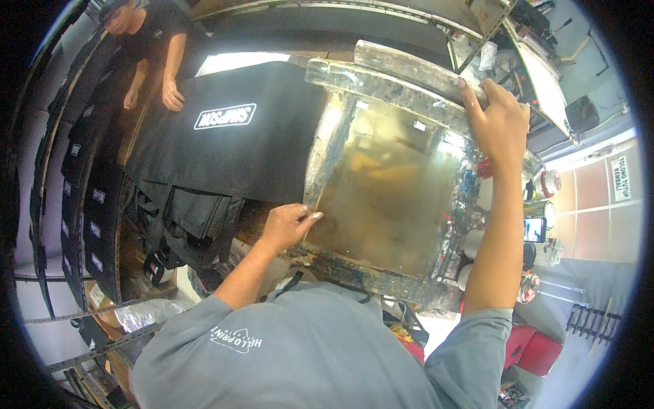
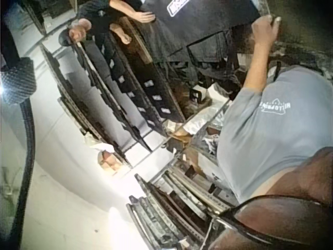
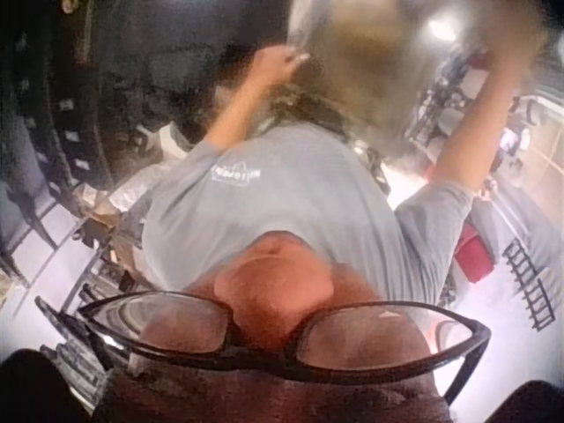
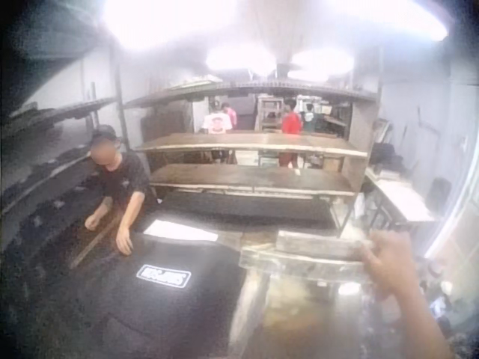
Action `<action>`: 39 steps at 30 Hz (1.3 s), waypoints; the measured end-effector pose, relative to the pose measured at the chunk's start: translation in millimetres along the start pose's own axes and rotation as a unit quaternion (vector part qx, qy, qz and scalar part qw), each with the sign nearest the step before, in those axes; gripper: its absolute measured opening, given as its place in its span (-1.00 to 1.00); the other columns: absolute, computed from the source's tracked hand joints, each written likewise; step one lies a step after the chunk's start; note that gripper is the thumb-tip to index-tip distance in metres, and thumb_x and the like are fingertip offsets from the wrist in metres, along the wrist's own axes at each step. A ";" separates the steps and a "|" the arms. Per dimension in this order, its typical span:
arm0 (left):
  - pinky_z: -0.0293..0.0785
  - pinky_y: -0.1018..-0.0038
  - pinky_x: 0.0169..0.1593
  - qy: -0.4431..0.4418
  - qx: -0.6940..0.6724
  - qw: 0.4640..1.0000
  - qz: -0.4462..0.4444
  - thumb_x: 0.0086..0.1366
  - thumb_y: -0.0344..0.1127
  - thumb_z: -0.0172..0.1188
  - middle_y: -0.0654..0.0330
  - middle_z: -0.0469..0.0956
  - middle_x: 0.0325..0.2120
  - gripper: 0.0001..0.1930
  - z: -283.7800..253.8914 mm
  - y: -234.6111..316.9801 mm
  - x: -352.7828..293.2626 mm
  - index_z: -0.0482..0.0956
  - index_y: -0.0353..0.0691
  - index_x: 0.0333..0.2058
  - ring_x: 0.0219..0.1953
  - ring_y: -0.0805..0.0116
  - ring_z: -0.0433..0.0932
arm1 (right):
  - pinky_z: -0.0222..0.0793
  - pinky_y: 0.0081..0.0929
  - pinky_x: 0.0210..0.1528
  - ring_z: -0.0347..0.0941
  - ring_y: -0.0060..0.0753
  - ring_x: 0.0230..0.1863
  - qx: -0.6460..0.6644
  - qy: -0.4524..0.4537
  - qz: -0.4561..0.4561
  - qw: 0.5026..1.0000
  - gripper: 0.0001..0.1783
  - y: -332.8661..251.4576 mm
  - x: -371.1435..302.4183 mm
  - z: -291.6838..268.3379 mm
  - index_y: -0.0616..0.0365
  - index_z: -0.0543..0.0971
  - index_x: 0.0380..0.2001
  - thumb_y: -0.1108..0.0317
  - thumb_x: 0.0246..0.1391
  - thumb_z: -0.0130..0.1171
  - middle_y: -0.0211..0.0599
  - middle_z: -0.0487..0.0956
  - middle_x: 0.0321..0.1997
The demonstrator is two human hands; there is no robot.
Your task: The person performs screen printing on black bags by placing a bag on the printing station, lowering the screen frame, and using a squeegee to apply white ink. They then lift the frame and set the printed bag aside on a stack.
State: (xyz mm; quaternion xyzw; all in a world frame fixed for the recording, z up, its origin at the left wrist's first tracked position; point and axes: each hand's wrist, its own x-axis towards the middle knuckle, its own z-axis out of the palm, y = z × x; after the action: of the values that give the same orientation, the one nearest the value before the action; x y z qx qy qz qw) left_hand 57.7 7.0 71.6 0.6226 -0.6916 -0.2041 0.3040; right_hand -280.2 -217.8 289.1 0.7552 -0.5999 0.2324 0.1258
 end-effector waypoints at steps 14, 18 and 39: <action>0.56 0.14 -0.04 0.130 0.181 0.975 0.020 0.33 -0.21 0.28 -0.01 0.62 -0.17 -0.71 -47.7 -68.2 44.7 0.64 -0.22 -0.05 -0.11 -0.05 0.61 | 0.22 -0.08 0.02 0.55 0.04 -0.12 -0.015 -0.008 -0.001 1.000 -0.23 0.6 -4.9 -1.6 0.25 0.61 -0.32 -0.39 0.25 0.00 0.00 0.63 -0.29; 0.45 0.08 0.17 0.149 0.410 0.896 -0.085 0.35 -0.01 0.25 -0.10 0.50 0.09 -0.40 -83.4 -125.7 56.9 0.44 -0.27 0.23 0.13 -0.16 0.48 | 0.23 -0.08 0.02 0.55 0.03 -0.11 -0.014 -0.007 0.010 1.000 -0.24 1.3 -3.3 -2.1 0.25 0.62 -0.30 -0.38 0.25 0.00 -0.02 0.65 -0.28; 0.55 -0.05 -0.01 -0.229 0.364 0.901 -0.066 0.30 -0.31 0.11 -0.18 0.68 -0.22 -0.73 -85.4 -81.2 132.1 0.60 -0.28 -0.09 -0.11 -0.23 0.64 | 0.30 0.03 0.18 0.57 0.08 0.10 -0.034 -0.033 -0.001 0.999 -0.10 20.2 26.8 -3.1 0.16 0.66 0.06 -0.48 0.26 -0.17 0.11 0.67 -0.01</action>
State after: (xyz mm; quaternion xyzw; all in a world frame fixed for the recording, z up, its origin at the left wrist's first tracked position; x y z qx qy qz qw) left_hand 169.9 -126.3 102.5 0.6699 -0.7258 -0.0949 -0.1245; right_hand -295.7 -244.1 303.5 0.7586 -0.6101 0.1869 0.1318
